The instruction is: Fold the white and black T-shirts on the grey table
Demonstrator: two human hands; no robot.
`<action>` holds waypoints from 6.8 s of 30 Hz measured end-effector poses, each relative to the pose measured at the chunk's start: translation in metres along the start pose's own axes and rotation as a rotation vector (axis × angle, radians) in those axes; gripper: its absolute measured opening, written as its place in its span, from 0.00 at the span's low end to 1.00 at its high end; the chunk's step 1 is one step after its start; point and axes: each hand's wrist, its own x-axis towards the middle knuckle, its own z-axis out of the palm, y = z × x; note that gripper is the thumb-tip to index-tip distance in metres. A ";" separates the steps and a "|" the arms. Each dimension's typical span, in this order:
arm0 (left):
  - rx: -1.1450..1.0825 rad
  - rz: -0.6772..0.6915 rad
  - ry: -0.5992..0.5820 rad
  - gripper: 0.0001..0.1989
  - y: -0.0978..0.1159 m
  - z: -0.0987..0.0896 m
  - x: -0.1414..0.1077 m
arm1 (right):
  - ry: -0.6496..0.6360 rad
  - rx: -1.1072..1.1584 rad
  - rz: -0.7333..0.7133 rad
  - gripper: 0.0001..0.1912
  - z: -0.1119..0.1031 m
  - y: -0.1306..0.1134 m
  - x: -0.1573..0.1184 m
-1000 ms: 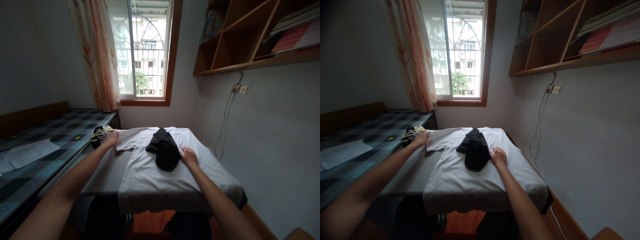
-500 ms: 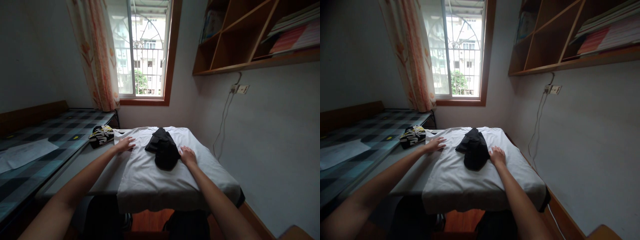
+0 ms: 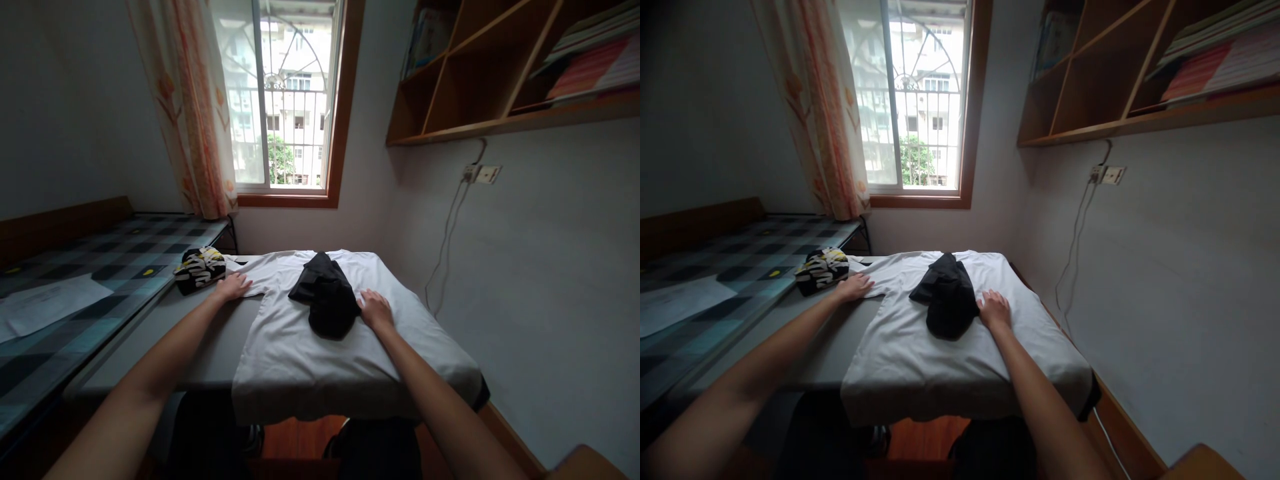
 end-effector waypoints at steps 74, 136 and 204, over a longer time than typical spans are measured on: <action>-0.511 0.144 0.633 0.12 0.055 0.030 -0.024 | 0.164 0.247 0.176 0.21 0.000 0.009 0.001; -1.614 -0.094 0.548 0.10 0.091 0.014 -0.040 | 0.276 0.476 0.119 0.15 0.019 -0.117 0.005; -0.533 0.000 0.399 0.19 0.063 0.034 -0.033 | 0.077 0.507 0.007 0.12 0.015 -0.122 0.002</action>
